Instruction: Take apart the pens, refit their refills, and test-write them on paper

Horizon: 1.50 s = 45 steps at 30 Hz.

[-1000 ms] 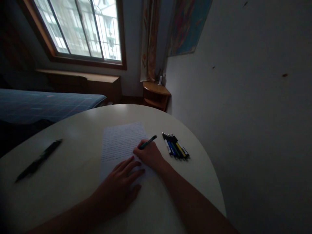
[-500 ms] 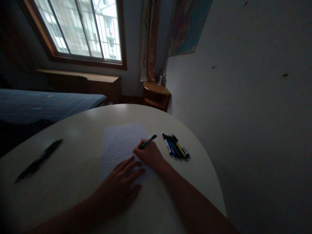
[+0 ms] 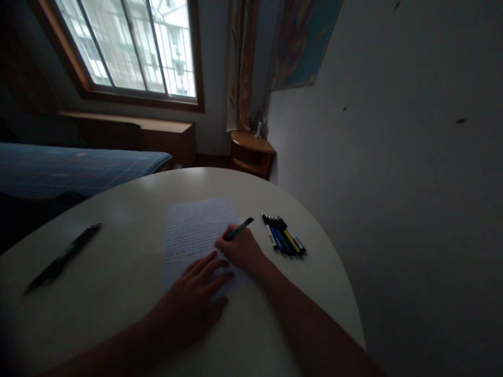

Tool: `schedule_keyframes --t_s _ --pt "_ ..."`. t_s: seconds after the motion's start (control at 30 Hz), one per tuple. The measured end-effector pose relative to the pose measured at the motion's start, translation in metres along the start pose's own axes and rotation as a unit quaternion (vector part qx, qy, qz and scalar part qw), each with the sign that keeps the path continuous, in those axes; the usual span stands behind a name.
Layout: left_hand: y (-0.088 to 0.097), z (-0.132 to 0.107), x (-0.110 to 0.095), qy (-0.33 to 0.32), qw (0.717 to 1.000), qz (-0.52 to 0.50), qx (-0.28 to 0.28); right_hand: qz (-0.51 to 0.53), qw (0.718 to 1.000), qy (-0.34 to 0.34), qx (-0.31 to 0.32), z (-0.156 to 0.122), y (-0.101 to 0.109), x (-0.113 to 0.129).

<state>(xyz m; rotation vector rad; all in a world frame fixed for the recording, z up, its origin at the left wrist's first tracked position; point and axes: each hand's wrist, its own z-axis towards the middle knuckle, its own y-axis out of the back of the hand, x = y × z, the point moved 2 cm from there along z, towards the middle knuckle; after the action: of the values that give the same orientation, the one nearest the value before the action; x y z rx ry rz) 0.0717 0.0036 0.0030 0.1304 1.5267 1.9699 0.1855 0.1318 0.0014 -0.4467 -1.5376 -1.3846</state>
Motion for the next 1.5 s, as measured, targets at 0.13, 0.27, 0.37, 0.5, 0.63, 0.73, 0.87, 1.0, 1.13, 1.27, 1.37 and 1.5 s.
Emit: schedule_keyframes --t_s 0.13,0.27,0.37,0.5,0.63,0.73,0.87,1.0,1.13,1.27,1.37,1.5 --pt "0.0014 0.0005 -0.0006 0.0 1.0 -0.003 -0.001 -0.003 1.0 0.001 -0.001 -0.0003 0.0001 0.0005" --pt "0.0022 0.0014 -0.0013 -0.001 1.0 0.003 0.008 -0.006 1.0 -0.008 -0.005 -0.0008 0.0008 0.0009" --pt "0.0018 0.001 -0.0011 0.002 1.0 0.008 0.007 0.007 0.999 -0.033 -0.01 -0.0011 0.0013 0.0006" --pt "0.0009 -0.0001 -0.0005 0.003 1.0 0.009 0.012 0.004 0.999 -0.031 -0.013 -0.0006 0.0015 0.0005" --pt "0.0 -0.0004 0.0 -0.002 1.0 0.011 0.012 -0.002 1.0 -0.026 -0.012 0.0002 0.001 -0.0004" --pt "-0.0005 -0.0003 0.0001 0.001 1.0 0.008 0.004 0.005 1.0 -0.026 -0.009 0.0002 0.0006 -0.001" --pt "-0.0001 0.0 -0.0001 0.002 1.0 0.0 -0.004 0.006 0.999 -0.031 -0.013 -0.0003 0.0005 -0.0008" --pt "0.0013 -0.0002 -0.0001 -0.003 1.0 0.0 0.001 -0.003 1.0 -0.026 -0.015 -0.0008 0.0011 0.0015" --pt "0.0019 -0.0001 -0.0003 -0.001 1.0 -0.002 -0.005 -0.011 1.0 -0.019 -0.012 -0.001 0.0021 0.0039" --pt "0.0017 0.0007 -0.0007 0.001 1.0 0.001 0.0 -0.01 1.0 -0.021 -0.011 -0.0007 0.0023 0.0038" --pt "0.002 0.0012 -0.0009 0.003 1.0 0.004 0.005 0.0 1.0 -0.018 -0.009 -0.0003 0.002 0.0026" --pt "0.0013 0.0009 -0.0008 0.002 1.0 0.006 0.005 -0.001 1.0 -0.026 -0.009 -0.0001 0.0016 0.0005"
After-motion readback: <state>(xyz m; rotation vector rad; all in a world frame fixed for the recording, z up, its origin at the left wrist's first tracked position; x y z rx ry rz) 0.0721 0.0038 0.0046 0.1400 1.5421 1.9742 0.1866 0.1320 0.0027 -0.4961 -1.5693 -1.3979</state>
